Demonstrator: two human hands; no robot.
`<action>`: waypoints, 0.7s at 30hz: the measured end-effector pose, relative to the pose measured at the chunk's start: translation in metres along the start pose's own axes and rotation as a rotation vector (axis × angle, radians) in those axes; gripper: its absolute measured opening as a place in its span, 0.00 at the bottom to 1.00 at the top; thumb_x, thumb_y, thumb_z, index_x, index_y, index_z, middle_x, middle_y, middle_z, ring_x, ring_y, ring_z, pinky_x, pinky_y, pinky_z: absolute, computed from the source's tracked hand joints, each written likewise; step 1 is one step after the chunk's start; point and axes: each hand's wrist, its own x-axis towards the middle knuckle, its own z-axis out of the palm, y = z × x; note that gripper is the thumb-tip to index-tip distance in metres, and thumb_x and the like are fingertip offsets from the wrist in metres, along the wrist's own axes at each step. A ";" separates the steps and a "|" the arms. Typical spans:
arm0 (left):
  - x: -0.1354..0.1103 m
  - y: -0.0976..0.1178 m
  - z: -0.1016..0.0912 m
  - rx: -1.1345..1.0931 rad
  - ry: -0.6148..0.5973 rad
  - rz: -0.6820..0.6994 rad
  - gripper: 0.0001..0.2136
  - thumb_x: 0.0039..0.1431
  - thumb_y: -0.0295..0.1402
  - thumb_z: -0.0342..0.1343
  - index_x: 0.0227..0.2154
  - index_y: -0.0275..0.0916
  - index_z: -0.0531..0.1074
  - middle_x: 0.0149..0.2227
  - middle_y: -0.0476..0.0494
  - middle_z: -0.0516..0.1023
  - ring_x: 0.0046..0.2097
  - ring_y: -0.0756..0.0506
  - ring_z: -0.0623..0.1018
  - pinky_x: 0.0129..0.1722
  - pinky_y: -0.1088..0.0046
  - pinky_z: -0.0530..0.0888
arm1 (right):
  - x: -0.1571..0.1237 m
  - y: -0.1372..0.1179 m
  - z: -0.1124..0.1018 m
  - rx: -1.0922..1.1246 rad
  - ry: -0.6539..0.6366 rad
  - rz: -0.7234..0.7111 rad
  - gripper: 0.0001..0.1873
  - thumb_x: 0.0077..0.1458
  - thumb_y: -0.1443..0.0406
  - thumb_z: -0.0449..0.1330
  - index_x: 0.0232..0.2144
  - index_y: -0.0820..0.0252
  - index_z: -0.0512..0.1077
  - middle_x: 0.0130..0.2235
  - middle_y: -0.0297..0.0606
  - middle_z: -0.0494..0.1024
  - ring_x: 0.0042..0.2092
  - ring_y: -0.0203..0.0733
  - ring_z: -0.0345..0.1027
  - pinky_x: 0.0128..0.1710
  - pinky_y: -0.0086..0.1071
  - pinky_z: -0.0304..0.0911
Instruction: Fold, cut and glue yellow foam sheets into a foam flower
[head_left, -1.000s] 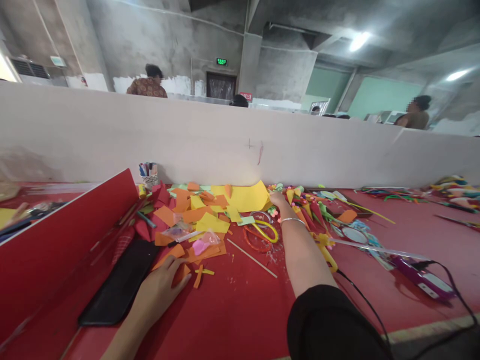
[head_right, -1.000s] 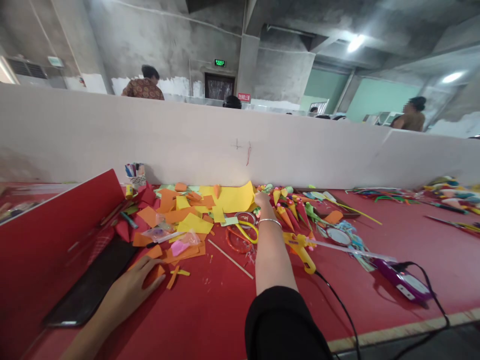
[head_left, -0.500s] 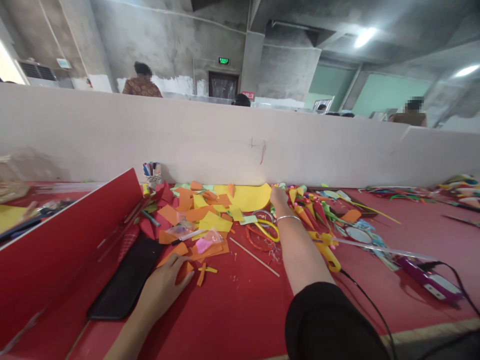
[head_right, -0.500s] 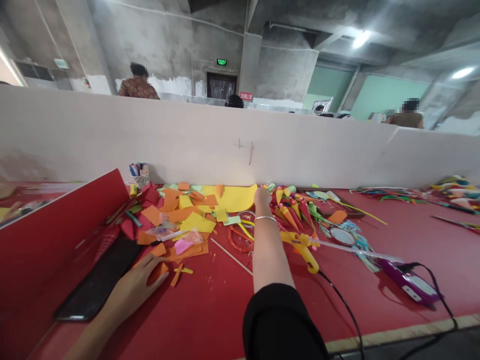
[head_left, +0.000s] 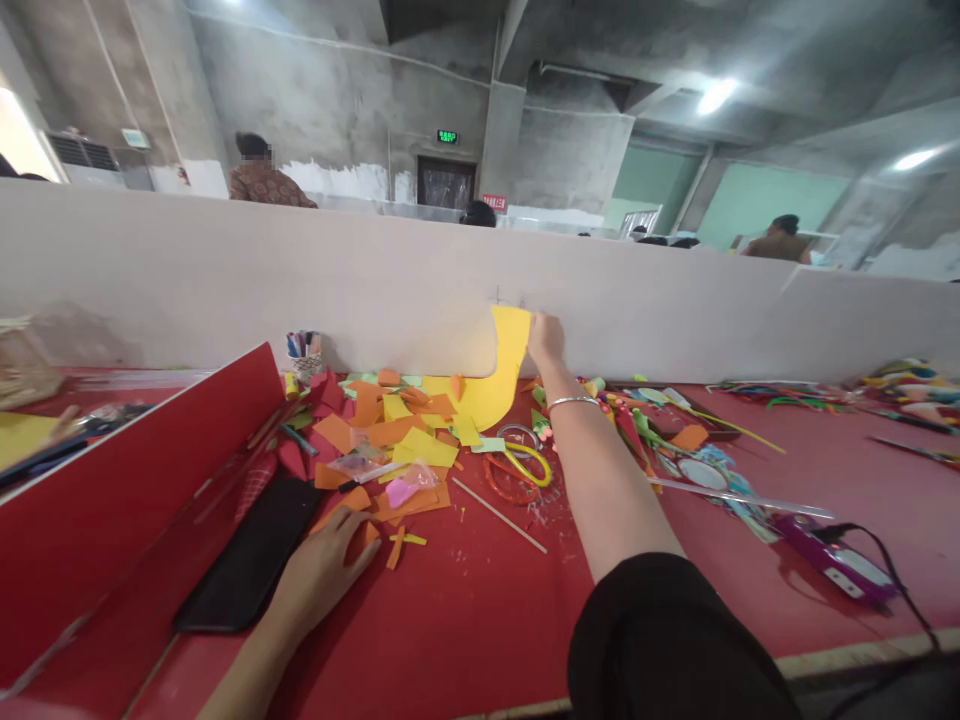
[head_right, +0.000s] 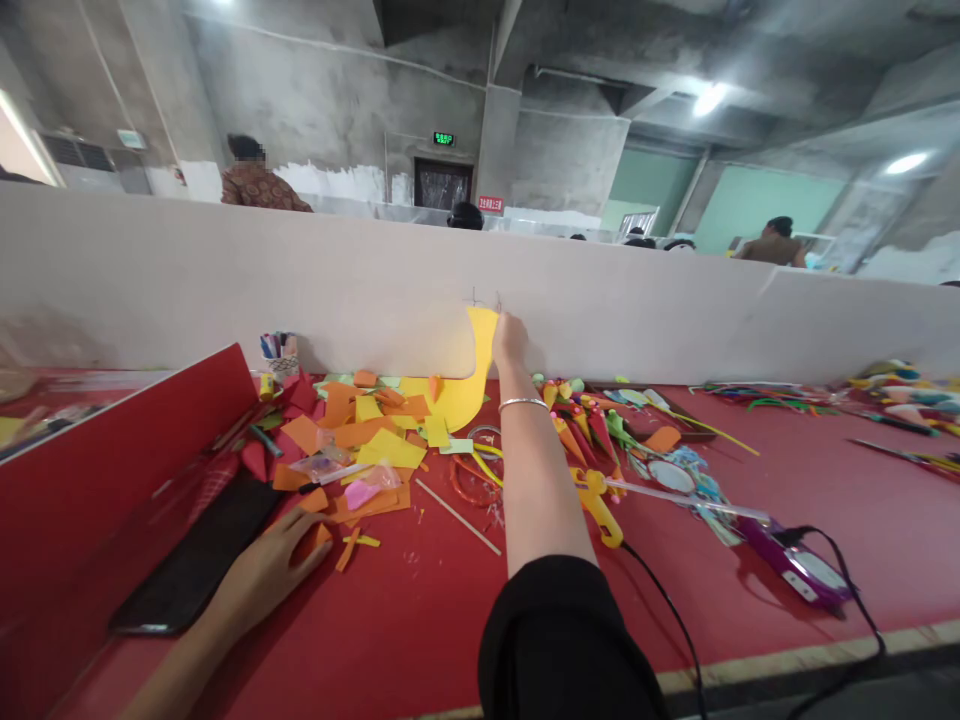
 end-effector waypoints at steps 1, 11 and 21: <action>0.000 0.000 0.000 0.004 0.013 0.007 0.14 0.55 0.40 0.42 0.40 0.41 0.66 0.43 0.45 0.69 0.40 0.46 0.74 0.40 0.72 0.68 | 0.000 -0.001 -0.007 0.008 0.036 -0.007 0.20 0.59 0.69 0.34 0.43 0.67 0.64 0.39 0.47 0.72 0.40 0.40 0.66 0.35 0.28 0.57; 0.000 0.008 -0.005 0.073 0.104 0.016 0.23 0.50 0.47 0.49 0.47 0.41 0.60 0.46 0.42 0.68 0.41 0.44 0.73 0.38 0.70 0.69 | -0.054 -0.037 -0.084 0.263 0.449 -0.486 0.19 0.60 0.61 0.36 0.38 0.60 0.65 0.31 0.35 0.69 0.33 0.35 0.67 0.31 0.27 0.58; 0.012 0.052 -0.036 -1.006 -0.008 -0.103 0.34 0.50 0.56 0.38 0.55 0.38 0.50 0.56 0.35 0.58 0.55 0.42 0.62 0.50 0.64 0.64 | -0.135 0.011 -0.150 0.865 0.462 -0.409 0.17 0.56 0.58 0.45 0.37 0.63 0.67 0.29 0.37 0.70 0.28 0.33 0.68 0.23 0.26 0.61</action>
